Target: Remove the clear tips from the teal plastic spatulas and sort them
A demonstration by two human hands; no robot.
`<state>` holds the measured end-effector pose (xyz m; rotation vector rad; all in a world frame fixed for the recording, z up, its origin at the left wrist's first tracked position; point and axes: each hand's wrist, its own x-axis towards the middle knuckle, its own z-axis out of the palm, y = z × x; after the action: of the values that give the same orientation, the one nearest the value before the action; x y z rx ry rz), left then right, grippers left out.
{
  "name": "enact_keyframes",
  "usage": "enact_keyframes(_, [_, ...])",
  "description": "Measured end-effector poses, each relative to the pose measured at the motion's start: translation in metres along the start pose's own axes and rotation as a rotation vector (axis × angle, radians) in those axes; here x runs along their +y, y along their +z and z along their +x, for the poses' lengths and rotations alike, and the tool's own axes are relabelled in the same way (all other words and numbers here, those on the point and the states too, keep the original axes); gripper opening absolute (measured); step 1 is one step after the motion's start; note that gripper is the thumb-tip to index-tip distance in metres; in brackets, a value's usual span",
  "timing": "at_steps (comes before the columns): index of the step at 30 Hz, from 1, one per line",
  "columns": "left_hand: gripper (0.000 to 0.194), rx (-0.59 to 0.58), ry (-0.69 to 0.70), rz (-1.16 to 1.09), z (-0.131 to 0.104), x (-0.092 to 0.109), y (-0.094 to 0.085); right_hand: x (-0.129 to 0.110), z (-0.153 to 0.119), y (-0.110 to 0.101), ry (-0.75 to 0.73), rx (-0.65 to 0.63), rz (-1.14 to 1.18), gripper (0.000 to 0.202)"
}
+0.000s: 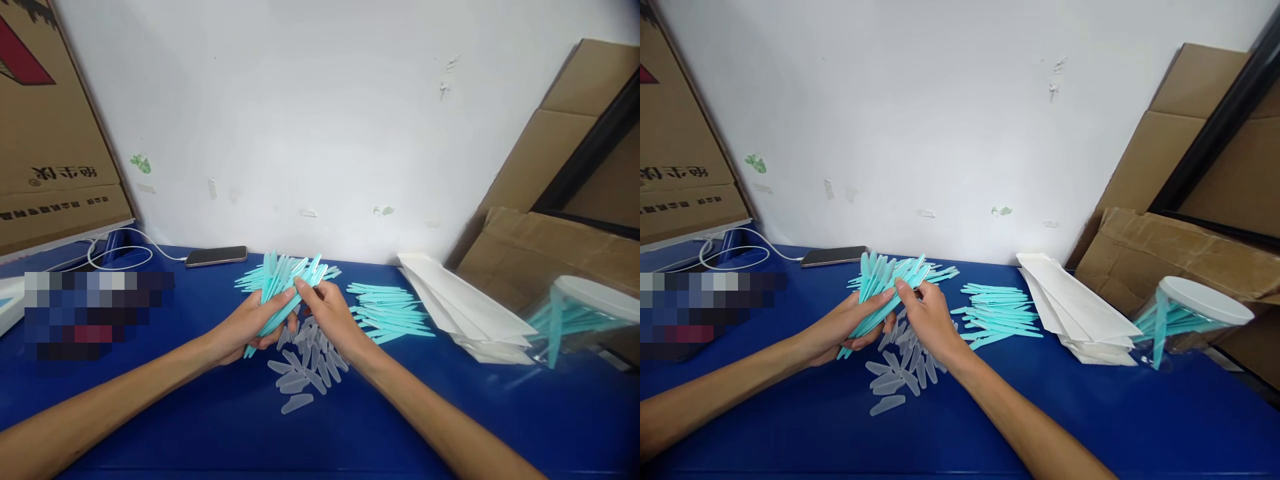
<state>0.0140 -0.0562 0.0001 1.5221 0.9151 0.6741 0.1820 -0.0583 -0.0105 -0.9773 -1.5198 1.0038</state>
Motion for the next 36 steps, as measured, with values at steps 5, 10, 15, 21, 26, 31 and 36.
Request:
enact_keyframes(5, [0.051,0.042,0.009,-0.007,0.001,0.003,0.001,0.005,0.002,-0.002,-0.014,0.029,-0.011,0.042])
enact_keyframes(10, [0.052,0.073,0.006,-0.008,0.001,0.005,0.002,0.003,0.001,-0.003,0.0,0.04,0.023,0.042])
enact_keyframes(15, [0.045,0.099,0.021,-0.02,0.002,0.001,-0.001,0.005,0.001,0.0,0.03,0.053,0.049,0.045])
enact_keyframes(21, [0.049,0.156,0.015,-0.073,0.002,0.001,0.001,0.006,0.002,0.0,0.014,0.071,0.04,0.044])
enact_keyframes(26, [0.058,0.159,0.032,-0.074,0.003,0.002,0.001,0.004,0.006,-0.002,-0.007,0.152,0.082,0.044])
enact_keyframes(31, [0.056,0.188,-0.036,-0.076,0.005,-0.002,-0.006,-0.007,0.019,-0.03,-0.037,0.272,0.203,0.039])
enact_keyframes(36, [0.053,0.225,-0.027,-0.069,0.008,-0.004,-0.013,-0.03,0.031,-0.108,-0.11,0.155,-0.086,0.038])
